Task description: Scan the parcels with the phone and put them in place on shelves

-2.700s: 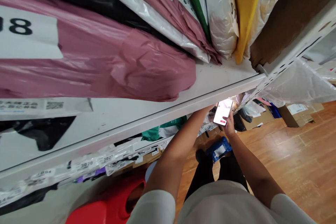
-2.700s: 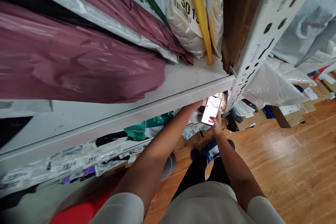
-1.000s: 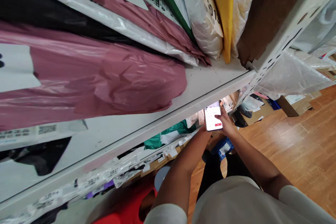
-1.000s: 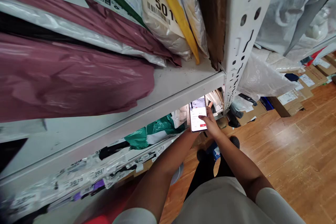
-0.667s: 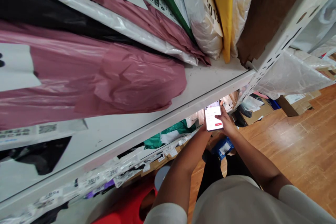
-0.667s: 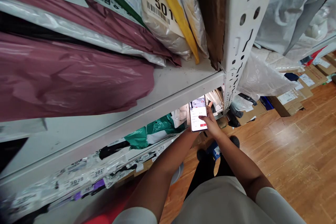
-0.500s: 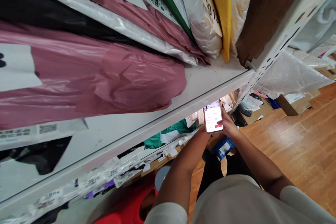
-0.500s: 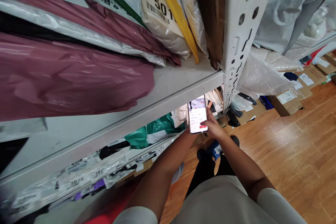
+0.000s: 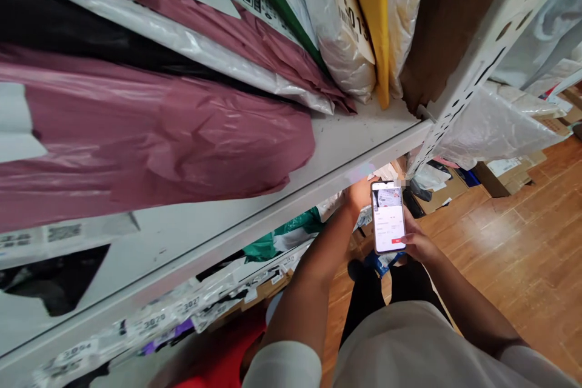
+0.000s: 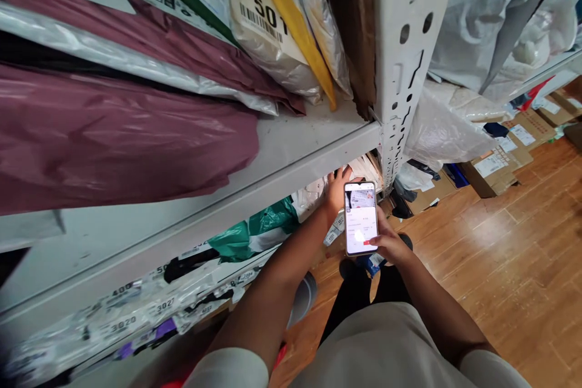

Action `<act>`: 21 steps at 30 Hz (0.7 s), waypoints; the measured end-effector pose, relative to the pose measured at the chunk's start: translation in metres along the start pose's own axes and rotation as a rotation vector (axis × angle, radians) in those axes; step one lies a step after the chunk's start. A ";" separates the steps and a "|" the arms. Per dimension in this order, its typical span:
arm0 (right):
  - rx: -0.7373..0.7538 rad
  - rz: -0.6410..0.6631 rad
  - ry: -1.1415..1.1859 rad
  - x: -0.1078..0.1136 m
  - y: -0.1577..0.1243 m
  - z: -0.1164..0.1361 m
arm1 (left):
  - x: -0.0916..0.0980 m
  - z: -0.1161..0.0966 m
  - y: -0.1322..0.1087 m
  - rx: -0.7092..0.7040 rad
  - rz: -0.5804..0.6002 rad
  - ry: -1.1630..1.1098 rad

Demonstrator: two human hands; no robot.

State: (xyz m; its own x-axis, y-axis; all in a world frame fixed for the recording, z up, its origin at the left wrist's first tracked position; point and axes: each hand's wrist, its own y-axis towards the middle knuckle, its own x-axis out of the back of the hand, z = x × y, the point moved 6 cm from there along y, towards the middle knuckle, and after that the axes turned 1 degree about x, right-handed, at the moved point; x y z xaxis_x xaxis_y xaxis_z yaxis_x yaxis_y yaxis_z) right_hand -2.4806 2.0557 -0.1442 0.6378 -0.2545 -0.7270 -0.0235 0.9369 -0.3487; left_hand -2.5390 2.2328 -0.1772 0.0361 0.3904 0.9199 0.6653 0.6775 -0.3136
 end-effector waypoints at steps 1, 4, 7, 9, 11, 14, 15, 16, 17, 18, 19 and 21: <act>-0.015 -0.016 0.003 0.006 -0.006 -0.002 | -0.003 0.000 0.002 -0.015 0.023 0.029; -0.066 -0.082 -0.013 0.024 -0.023 -0.008 | -0.015 0.004 0.006 0.008 0.114 0.135; -0.096 -0.134 -0.014 0.037 -0.035 -0.012 | -0.024 0.006 0.010 0.044 0.213 0.232; -0.105 -0.165 0.004 0.043 -0.040 -0.013 | -0.023 0.008 0.014 0.061 0.202 0.213; -0.105 -0.187 0.021 0.047 -0.043 -0.012 | -0.020 0.010 0.017 0.081 0.146 0.159; -0.091 -0.194 0.020 0.049 -0.046 -0.008 | -0.016 0.013 0.020 0.128 0.066 0.101; -0.084 -0.200 0.018 0.050 -0.047 -0.007 | -0.016 0.013 0.021 0.144 0.040 0.082; -0.075 -0.209 0.019 0.051 -0.048 -0.005 | -0.015 0.012 0.021 0.157 0.016 0.062; -0.069 -0.220 0.024 0.052 -0.049 -0.004 | -0.015 0.011 0.021 0.164 -0.007 0.036; -0.064 -0.233 0.031 0.054 -0.050 -0.004 | -0.015 0.010 0.021 0.171 -0.033 0.001; -0.060 -0.245 0.038 0.056 -0.050 -0.004 | -0.014 0.009 0.022 0.182 -0.065 -0.040; -0.058 -0.258 0.046 0.059 -0.051 -0.005 | -0.010 0.011 0.026 0.221 -0.139 -0.128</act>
State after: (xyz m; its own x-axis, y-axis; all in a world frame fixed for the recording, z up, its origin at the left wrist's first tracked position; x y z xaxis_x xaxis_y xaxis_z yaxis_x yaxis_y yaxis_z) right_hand -2.4458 1.9916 -0.1725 0.5931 -0.4946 -0.6353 0.0901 0.8249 -0.5581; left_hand -2.5301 2.2535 -0.1969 -0.1475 0.3502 0.9250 0.4780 0.8440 -0.2433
